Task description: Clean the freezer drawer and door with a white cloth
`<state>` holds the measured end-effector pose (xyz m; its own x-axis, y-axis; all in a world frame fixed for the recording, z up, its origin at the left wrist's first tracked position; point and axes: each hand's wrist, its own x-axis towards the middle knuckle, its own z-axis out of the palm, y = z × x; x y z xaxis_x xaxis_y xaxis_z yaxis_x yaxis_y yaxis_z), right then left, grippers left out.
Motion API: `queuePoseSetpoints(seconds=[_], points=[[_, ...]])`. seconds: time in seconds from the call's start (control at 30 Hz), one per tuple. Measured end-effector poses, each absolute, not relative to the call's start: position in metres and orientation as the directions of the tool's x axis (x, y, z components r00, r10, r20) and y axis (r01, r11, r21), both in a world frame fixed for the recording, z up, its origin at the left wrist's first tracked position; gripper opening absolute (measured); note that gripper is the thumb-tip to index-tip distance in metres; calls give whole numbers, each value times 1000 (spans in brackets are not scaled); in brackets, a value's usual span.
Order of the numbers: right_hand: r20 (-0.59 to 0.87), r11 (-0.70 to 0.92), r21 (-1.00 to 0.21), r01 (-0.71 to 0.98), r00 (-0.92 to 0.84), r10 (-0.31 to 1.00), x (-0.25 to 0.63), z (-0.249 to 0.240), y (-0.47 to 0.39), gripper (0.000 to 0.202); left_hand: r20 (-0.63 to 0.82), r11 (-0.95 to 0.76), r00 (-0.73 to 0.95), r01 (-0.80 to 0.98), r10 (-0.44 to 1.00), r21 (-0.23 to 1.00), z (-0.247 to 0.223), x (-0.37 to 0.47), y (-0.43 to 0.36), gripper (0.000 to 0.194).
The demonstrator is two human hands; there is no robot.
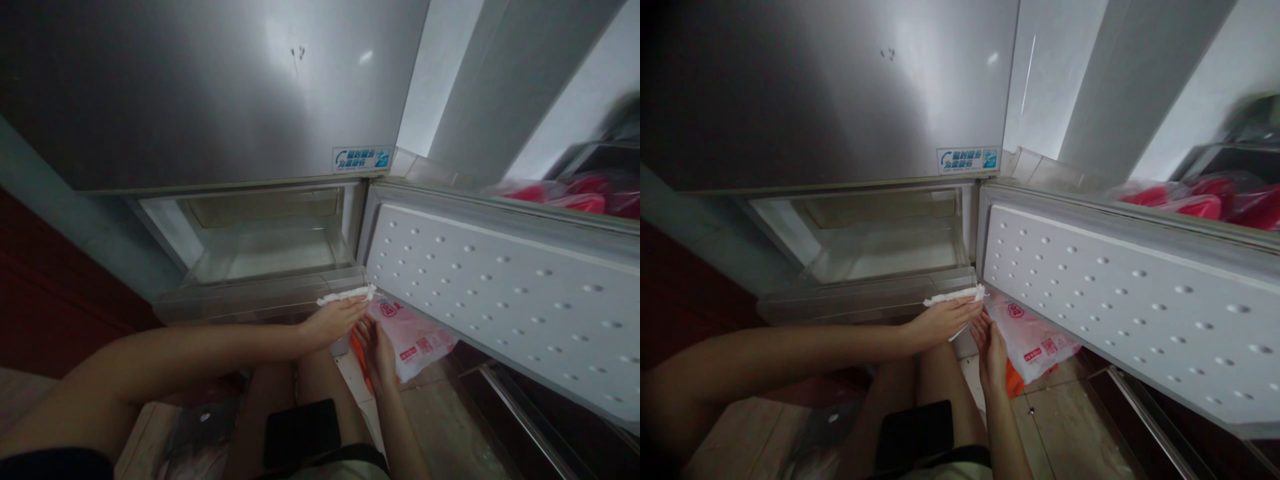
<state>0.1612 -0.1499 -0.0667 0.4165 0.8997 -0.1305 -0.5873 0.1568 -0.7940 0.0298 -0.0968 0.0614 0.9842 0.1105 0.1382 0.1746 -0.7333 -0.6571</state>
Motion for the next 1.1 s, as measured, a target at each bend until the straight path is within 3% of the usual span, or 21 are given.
queuePoseSetpoints(seconds=[0.4,0.9,1.1], points=[[-136,149,-793,-591,410,902,161,-66,-153,44,70,-744,991,131,113,-655,26,-1,-91,44],[-133,150,-801,-580,416,899,151,-56,-155,45,100,-853,991,126,88,-507,60,-44,-91,42],[-142,138,-799,-585,406,903,148,-56,-156,43,131,-815,980,196,148,-545,65,-23,-119,37]])
